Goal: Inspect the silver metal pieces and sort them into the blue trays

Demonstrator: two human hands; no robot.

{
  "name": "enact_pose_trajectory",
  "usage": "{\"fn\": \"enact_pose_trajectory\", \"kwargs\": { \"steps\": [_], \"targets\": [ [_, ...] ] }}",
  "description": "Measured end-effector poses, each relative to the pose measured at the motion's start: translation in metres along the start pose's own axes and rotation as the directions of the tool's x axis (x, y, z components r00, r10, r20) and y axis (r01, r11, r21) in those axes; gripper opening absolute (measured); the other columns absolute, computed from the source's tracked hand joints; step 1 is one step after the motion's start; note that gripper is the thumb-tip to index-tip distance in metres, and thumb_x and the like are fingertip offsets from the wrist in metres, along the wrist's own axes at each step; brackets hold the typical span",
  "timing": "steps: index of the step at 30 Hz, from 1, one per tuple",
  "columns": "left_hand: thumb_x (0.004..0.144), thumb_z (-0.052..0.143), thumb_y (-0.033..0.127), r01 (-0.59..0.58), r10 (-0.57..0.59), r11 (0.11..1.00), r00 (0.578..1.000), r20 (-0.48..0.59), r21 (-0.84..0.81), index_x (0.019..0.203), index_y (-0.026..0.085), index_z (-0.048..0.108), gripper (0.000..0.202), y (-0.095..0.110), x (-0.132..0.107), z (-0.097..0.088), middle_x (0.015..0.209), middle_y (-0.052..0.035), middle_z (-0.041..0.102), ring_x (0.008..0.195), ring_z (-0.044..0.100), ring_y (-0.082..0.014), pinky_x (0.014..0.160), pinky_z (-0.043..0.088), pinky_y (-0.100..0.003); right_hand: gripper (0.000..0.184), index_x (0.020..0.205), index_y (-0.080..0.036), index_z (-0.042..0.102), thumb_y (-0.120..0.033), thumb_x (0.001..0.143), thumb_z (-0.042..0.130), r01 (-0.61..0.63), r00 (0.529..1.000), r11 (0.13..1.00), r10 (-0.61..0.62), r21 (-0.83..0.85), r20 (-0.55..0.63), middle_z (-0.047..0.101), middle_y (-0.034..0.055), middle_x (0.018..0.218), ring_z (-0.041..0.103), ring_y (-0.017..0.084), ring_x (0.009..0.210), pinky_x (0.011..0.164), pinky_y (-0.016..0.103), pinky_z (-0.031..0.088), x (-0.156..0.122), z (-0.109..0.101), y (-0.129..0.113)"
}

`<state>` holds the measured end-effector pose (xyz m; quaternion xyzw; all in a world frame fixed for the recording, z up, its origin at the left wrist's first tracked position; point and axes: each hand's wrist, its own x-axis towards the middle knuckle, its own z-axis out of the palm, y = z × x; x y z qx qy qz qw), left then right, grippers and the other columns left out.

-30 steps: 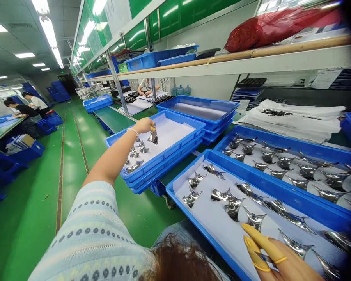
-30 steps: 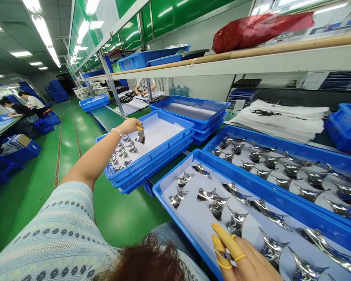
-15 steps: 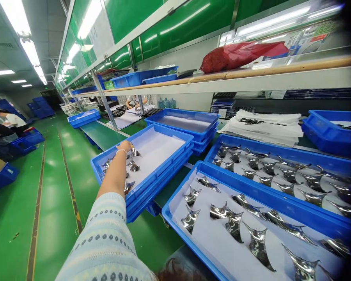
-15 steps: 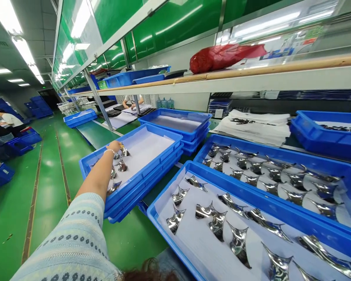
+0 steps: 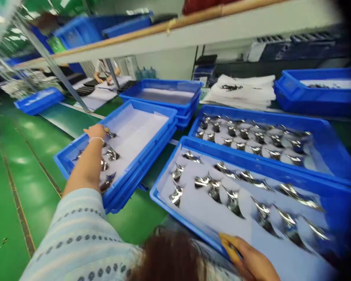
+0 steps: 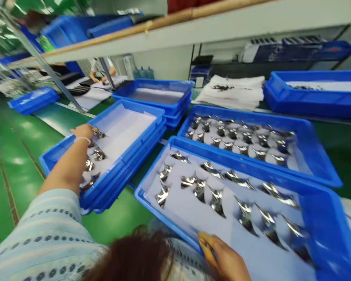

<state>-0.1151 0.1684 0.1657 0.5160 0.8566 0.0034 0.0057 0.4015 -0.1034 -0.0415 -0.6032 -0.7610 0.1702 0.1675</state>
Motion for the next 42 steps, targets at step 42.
{"fn": "enact_pose_trajectory", "kwargs": {
  "steps": [42],
  "targets": [
    [0.065,0.084,0.061,0.203,0.925,-0.070,0.380,0.012,-0.977,0.074,0.017,0.071,0.047,0.212,-0.350,0.060,0.067,-0.0020,0.062,0.061,0.050,-0.0132,0.062,0.046,-0.027,0.037,0.090,-0.020,0.075,-0.057,0.084,0.069,0.382,0.862,0.306,0.222,0.872,-0.456,0.070,0.0022,0.074,0.052,0.011,0.053,0.049,0.025,0.043,0.042,-0.115,-0.044]
  ]
}}
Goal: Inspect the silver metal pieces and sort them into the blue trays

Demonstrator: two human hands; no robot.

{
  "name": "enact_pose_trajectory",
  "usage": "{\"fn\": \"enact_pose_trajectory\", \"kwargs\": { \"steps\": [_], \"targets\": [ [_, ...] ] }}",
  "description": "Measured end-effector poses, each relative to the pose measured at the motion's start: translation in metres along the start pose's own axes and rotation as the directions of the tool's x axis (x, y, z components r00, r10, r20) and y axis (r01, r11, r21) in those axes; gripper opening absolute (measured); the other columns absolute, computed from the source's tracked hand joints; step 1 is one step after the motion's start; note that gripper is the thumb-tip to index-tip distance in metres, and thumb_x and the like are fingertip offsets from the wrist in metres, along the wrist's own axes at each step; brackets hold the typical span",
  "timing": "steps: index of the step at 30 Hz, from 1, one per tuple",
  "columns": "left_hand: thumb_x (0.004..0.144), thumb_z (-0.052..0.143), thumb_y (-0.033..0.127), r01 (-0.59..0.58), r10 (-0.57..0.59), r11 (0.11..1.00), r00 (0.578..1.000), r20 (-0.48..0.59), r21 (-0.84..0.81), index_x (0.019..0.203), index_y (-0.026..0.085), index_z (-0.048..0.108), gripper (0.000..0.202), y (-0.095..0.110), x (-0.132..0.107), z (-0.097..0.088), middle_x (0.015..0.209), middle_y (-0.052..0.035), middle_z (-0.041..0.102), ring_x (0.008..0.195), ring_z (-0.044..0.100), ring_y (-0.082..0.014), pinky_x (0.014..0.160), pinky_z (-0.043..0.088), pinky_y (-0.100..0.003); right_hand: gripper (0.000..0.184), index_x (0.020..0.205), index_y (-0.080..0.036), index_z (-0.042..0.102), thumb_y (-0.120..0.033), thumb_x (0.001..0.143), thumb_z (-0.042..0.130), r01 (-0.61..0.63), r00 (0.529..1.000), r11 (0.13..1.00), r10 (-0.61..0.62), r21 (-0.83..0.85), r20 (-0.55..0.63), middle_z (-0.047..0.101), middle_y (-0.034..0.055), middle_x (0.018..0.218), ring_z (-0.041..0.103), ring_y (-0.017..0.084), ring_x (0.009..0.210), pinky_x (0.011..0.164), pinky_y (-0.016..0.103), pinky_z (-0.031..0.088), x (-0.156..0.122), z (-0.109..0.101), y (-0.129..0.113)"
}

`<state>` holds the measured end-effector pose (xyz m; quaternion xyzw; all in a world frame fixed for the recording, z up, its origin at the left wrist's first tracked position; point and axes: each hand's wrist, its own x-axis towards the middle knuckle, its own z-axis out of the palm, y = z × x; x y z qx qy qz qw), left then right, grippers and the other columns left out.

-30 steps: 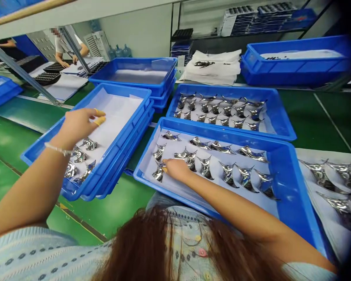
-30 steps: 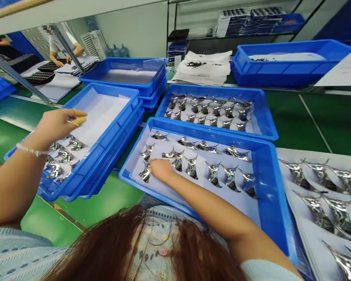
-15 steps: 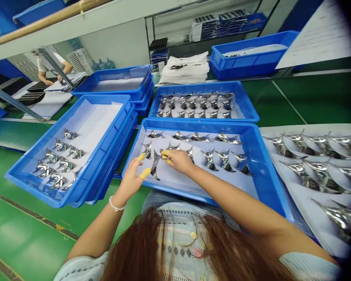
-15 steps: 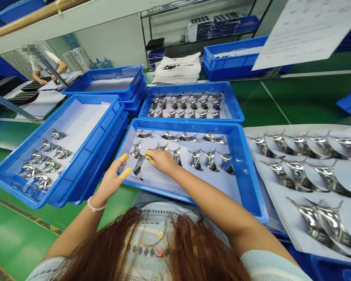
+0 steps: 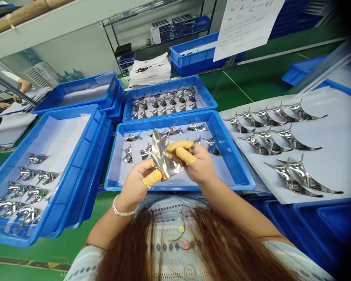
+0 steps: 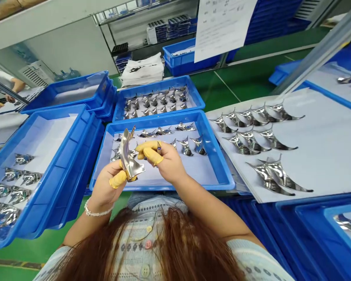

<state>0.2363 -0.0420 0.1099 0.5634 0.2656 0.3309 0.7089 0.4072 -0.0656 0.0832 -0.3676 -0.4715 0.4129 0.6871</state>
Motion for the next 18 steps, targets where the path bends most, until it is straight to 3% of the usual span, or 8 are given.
{"fn": "enact_pose_trajectory", "kwargs": {
  "steps": [3,7,12,18],
  "targets": [
    [0.065,0.084,0.062,0.011,-0.012,1.000,1.000,0.028,0.022,0.075,0.017,0.072,0.047,0.002,-0.003,0.001,0.069,-0.0028,0.063,0.063,0.052,-0.0142,0.063,0.048,-0.029,0.035,0.080,-0.019,0.076,-0.054,0.080,0.075,-0.119,0.989,0.974,0.099,0.194,0.112,0.066,0.0003,0.066,0.044,0.009,0.048,0.044,0.023,0.036,-0.012,0.003,-0.014],
    [0.066,0.080,0.068,0.019,-0.020,0.998,1.000,0.014,0.063,0.072,0.018,0.070,0.052,0.001,-0.006,0.003,0.068,-0.0037,0.063,0.063,0.054,-0.0166,0.062,0.049,-0.031,0.035,0.074,-0.019,0.075,-0.053,0.076,0.079,-0.207,0.975,0.926,0.170,0.315,0.140,0.057,-0.0022,0.054,0.038,0.008,0.043,0.040,0.021,0.030,-0.016,0.008,-0.026],
    [0.067,0.080,0.065,0.026,-0.027,0.999,1.000,0.011,0.046,0.070,0.018,0.068,0.049,0.002,-0.006,0.006,0.066,-0.0030,0.062,0.060,0.054,-0.0160,0.058,0.049,-0.030,0.034,0.072,-0.019,0.074,-0.053,0.075,0.081,-0.242,0.969,0.899,0.208,0.365,0.132,0.047,-0.0057,0.046,0.032,0.006,0.039,0.039,0.021,0.030,-0.015,0.009,-0.027],
    [0.068,0.081,0.063,0.013,-0.013,1.000,1.000,0.021,0.021,0.072,0.017,0.068,0.048,0.000,-0.004,0.007,0.068,-0.0029,0.064,0.061,0.056,-0.0153,0.059,0.051,-0.029,0.034,0.068,-0.018,0.073,-0.051,0.072,0.083,-0.228,0.972,0.914,0.197,0.336,0.125,0.053,-0.0041,0.050,0.037,0.007,0.040,0.038,0.021,0.028,-0.014,0.010,-0.034]
  ]
}}
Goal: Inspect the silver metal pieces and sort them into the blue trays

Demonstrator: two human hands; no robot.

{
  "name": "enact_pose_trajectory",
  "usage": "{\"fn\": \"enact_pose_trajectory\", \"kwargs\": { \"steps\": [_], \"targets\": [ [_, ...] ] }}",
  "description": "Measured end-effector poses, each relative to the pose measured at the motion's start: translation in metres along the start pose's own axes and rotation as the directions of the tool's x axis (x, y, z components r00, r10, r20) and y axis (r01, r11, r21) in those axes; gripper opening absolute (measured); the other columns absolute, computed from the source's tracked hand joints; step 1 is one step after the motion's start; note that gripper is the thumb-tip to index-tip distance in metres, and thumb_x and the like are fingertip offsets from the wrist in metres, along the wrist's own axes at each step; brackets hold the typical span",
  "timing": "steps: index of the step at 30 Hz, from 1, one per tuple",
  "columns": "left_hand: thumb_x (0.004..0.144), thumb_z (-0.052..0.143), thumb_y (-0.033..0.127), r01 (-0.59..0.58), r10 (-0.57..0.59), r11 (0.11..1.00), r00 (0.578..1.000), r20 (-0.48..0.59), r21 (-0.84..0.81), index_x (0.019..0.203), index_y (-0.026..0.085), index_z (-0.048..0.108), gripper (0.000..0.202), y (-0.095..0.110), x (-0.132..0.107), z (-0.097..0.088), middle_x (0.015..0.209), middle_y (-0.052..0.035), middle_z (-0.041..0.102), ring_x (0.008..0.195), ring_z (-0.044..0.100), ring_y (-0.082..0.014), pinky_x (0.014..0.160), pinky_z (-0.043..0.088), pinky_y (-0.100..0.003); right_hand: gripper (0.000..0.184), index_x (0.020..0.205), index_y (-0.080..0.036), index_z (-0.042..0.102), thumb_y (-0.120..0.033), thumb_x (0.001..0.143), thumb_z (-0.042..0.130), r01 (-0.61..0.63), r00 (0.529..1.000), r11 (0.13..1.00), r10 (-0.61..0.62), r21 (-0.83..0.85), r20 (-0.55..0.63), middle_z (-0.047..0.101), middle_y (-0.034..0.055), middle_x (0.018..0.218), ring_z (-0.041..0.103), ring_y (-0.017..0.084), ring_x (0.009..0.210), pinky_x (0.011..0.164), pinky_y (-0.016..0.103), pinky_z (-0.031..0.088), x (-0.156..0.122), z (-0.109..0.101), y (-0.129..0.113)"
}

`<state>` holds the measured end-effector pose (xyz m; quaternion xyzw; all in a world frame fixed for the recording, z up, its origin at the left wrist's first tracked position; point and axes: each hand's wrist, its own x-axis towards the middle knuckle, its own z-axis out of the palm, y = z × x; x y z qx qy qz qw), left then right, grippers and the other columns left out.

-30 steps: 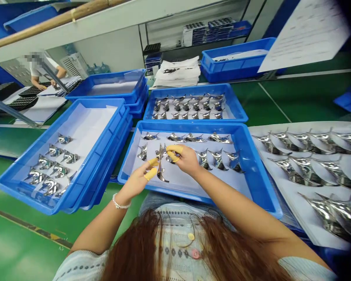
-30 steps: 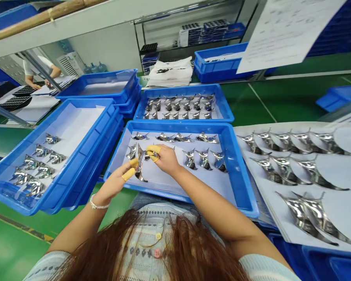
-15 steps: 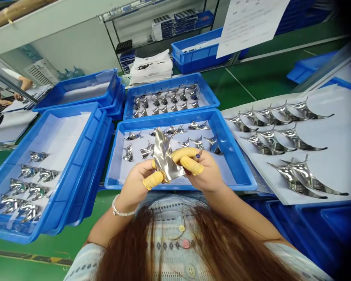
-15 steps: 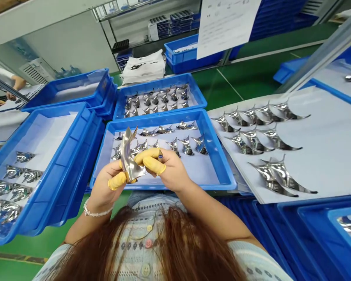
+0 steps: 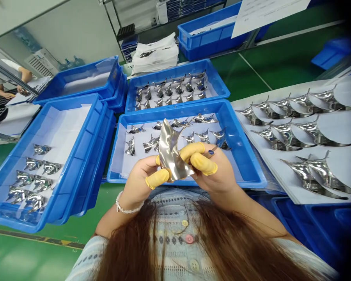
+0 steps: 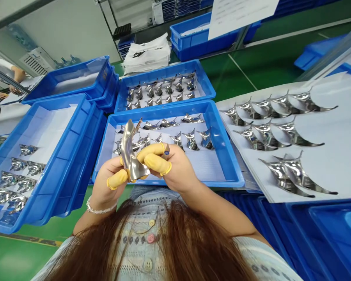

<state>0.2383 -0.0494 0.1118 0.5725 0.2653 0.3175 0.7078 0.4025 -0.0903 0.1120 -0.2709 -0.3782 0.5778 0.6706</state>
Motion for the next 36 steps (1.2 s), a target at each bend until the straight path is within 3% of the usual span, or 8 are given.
{"fn": "enact_pose_trajectory", "kwargs": {
  "steps": [4,8,13,19,23,28,33,36],
  "targets": [
    [0.077,0.074,0.064,-0.090,0.090,0.996,0.996,-0.006,-0.003,0.071,0.016,0.066,0.049,0.000,-0.003,-0.001,0.066,-0.0029,0.062,0.061,0.054,-0.0145,0.059,0.049,-0.028,0.032,0.061,-0.018,0.065,-0.038,0.064,0.090,-0.035,0.999,0.999,0.035,-0.010,-0.017,0.052,-0.0053,0.047,0.040,0.007,0.039,0.038,0.019,0.029,0.003,0.001,-0.001],
    [0.089,0.056,0.068,-0.187,0.187,0.982,0.982,-0.025,-0.001,0.077,0.016,0.072,0.055,0.006,-0.009,0.002,0.064,-0.0040,0.061,0.061,0.054,-0.0162,0.060,0.049,-0.031,0.039,0.063,-0.019,0.056,-0.044,0.070,0.086,-0.151,0.989,0.980,0.148,0.132,0.033,0.043,-0.0099,0.043,0.026,0.004,0.034,0.037,0.017,0.022,0.004,-0.004,0.007],
    [0.096,0.054,0.055,-0.212,0.215,0.975,0.976,0.038,-0.071,0.095,0.022,0.079,0.042,0.011,-0.016,0.004,0.072,-0.0039,0.067,0.067,0.061,-0.0177,0.066,0.053,-0.032,0.036,0.072,-0.020,0.057,-0.045,0.076,0.083,-0.233,0.970,0.939,0.207,0.252,0.126,0.043,-0.0110,0.045,0.022,0.003,0.036,0.039,0.017,0.022,0.003,-0.004,0.014],
    [0.089,0.064,0.057,-0.258,0.272,0.942,0.961,-0.041,0.214,0.104,0.021,0.078,0.041,0.008,-0.017,-0.007,0.093,-0.0072,0.073,0.086,0.065,-0.0224,0.084,0.053,-0.037,0.039,0.065,-0.019,0.060,-0.048,0.071,0.086,-0.198,0.975,0.966,0.175,0.167,0.139,0.040,-0.0097,0.043,0.022,0.003,0.037,0.039,0.018,0.020,0.003,-0.006,0.014],
    [0.080,0.075,0.057,-0.301,0.359,0.884,0.927,-0.106,0.356,0.099,0.021,0.077,0.041,0.011,-0.019,-0.008,0.092,-0.0067,0.072,0.091,0.063,-0.0233,0.089,0.051,-0.037,0.039,0.061,-0.018,0.065,-0.048,0.063,0.090,-0.179,0.980,0.981,0.172,0.069,0.101,0.047,-0.0057,0.046,0.031,0.005,0.039,0.038,0.020,0.023,0.002,-0.008,0.012],
    [0.084,0.077,0.042,-0.455,0.519,0.777,0.854,-0.033,0.434,0.087,0.023,0.078,0.019,0.016,-0.023,-0.003,0.071,-0.0012,0.068,0.076,0.059,-0.0172,0.079,0.049,-0.032,0.035,0.065,-0.018,0.070,-0.046,0.062,0.091,-0.183,0.979,0.982,0.178,0.046,0.100,0.051,-0.0037,0.050,0.035,0.006,0.041,0.039,0.020,0.026,0.000,-0.012,0.017],
    [0.087,0.073,0.041,-0.511,0.569,0.713,0.822,0.029,0.480,0.088,0.024,0.078,0.017,0.019,-0.023,-0.003,0.071,-0.0014,0.070,0.076,0.061,-0.0177,0.076,0.049,-0.033,0.037,0.059,-0.018,0.068,-0.045,0.059,0.093,-0.123,0.987,0.992,0.121,0.017,0.108,0.055,-0.0007,0.059,0.047,0.010,0.051,0.043,0.021,0.034,-0.001,-0.013,0.017],
    [0.087,0.073,0.040,-0.542,0.601,0.678,0.798,0.051,0.497,0.083,0.024,0.077,0.018,0.019,-0.023,-0.004,0.071,-0.0017,0.070,0.074,0.060,-0.0174,0.074,0.049,-0.033,0.030,0.067,-0.020,0.075,-0.043,0.061,0.092,-0.112,0.985,0.994,0.112,-0.003,0.128,0.057,-0.0005,0.062,0.047,0.010,0.051,0.043,0.022,0.034,-0.001,-0.012,0.016]
  ]
}}
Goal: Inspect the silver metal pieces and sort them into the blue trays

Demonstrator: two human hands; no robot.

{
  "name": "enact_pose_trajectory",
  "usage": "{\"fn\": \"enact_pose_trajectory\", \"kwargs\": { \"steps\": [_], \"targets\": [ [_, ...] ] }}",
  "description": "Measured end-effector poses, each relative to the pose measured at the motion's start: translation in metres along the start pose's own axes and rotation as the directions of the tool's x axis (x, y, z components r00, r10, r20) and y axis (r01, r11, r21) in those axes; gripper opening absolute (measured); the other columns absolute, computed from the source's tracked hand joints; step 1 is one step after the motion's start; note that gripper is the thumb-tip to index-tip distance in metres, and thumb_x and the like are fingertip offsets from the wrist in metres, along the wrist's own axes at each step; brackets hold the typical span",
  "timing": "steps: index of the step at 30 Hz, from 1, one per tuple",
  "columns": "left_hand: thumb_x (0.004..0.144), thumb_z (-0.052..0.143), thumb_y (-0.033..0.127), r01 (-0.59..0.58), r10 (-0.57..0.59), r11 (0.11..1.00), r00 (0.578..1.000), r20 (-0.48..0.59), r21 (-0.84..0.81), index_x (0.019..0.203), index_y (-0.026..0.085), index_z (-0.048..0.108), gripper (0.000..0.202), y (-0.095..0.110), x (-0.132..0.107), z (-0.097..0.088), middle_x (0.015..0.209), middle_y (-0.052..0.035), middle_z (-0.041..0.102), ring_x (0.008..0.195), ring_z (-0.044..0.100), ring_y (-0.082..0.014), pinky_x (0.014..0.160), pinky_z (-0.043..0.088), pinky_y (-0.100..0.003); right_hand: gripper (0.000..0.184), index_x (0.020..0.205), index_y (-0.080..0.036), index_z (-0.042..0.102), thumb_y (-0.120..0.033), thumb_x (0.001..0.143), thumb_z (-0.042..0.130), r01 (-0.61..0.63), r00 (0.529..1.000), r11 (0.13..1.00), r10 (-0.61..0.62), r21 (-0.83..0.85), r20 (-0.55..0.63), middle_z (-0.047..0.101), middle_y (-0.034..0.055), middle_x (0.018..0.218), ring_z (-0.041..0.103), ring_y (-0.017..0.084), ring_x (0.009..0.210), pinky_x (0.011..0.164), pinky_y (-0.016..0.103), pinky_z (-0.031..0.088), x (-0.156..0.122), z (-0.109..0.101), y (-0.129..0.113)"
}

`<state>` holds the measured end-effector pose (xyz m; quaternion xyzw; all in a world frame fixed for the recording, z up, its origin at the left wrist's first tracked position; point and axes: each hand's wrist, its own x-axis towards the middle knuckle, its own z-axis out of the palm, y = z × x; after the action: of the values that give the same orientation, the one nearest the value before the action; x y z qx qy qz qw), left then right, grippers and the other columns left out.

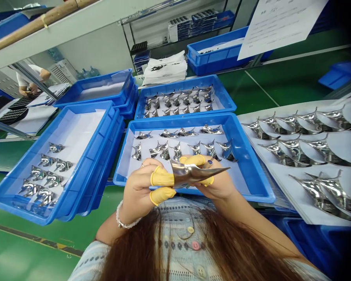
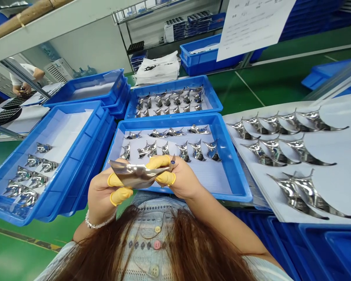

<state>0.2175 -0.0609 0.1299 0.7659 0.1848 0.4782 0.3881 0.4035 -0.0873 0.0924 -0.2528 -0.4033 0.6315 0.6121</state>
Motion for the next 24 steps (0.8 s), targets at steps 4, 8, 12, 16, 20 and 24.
{"fn": "enact_pose_trajectory", "kwargs": {
  "steps": [4,8,12,16,20,24],
  "targets": [
    [0.086,0.074,0.041,-0.004,0.004,1.000,1.000,-0.016,-0.005,0.080,0.023,0.076,0.019,-0.001,0.000,-0.001,0.070,-0.0019,0.068,0.075,0.058,-0.0175,0.073,0.048,-0.033,0.037,0.068,-0.020,0.077,-0.054,0.062,0.089,-0.050,0.999,0.997,0.048,-0.059,-0.025,0.056,-0.0008,0.054,0.041,0.008,0.045,0.040,0.021,0.031,0.002,0.002,0.000],
    [0.085,0.075,0.040,0.031,-0.032,0.999,0.999,-0.041,-0.014,0.080,0.024,0.076,0.017,-0.005,-0.003,-0.003,0.071,-0.0009,0.068,0.074,0.058,-0.0167,0.076,0.048,-0.033,0.041,0.064,-0.019,0.075,-0.058,0.066,0.086,0.023,0.999,0.990,-0.029,-0.138,-0.039,0.060,0.0011,0.054,0.047,0.011,0.046,0.042,0.024,0.037,0.002,0.003,0.000],
    [0.087,0.073,0.043,0.206,-0.211,0.977,0.970,-0.122,-0.053,0.099,0.023,0.074,0.023,-0.020,-0.008,-0.012,0.090,-0.0034,0.072,0.086,0.063,-0.0188,0.084,0.049,-0.033,0.025,0.076,-0.023,0.076,-0.047,0.082,0.077,0.275,0.936,0.811,-0.349,-0.516,-0.051,0.065,0.0008,0.063,0.052,0.013,0.051,0.048,0.026,0.041,-0.005,0.001,0.000],
    [0.080,0.070,0.065,0.343,-0.349,0.935,0.935,-0.058,-0.093,0.099,0.018,0.070,0.050,-0.026,-0.009,-0.028,0.089,-0.0063,0.071,0.084,0.065,-0.0211,0.082,0.051,-0.033,0.010,0.096,-0.024,0.075,-0.021,0.092,0.066,0.463,0.784,0.156,-0.531,-0.873,0.321,0.065,0.0009,0.066,0.055,0.014,0.057,0.055,0.027,0.042,-0.009,-0.005,0.004],
    [0.072,0.075,0.068,0.462,-0.464,0.883,0.886,0.008,0.081,0.086,0.017,0.071,0.053,-0.019,-0.011,-0.041,0.086,-0.0071,0.073,0.082,0.066,-0.0222,0.081,0.054,-0.033,0.015,0.099,-0.022,0.071,-0.014,0.093,0.060,0.579,0.633,-0.204,-0.498,-0.789,0.593,0.065,0.0030,0.066,0.055,0.017,0.056,0.053,0.029,0.040,0.000,-0.008,0.016],
    [0.080,0.073,0.048,0.494,-0.488,0.828,0.868,-0.094,0.266,0.080,0.019,0.072,0.029,-0.015,-0.020,-0.050,0.085,-0.0054,0.076,0.080,0.069,-0.0214,0.081,0.054,-0.032,0.014,0.092,-0.025,0.070,-0.027,0.096,0.057,0.593,0.705,-0.087,-0.424,-0.800,0.569,0.065,0.0046,0.065,0.057,0.019,0.054,0.049,0.030,0.043,-0.003,-0.016,0.028]
  ]
}}
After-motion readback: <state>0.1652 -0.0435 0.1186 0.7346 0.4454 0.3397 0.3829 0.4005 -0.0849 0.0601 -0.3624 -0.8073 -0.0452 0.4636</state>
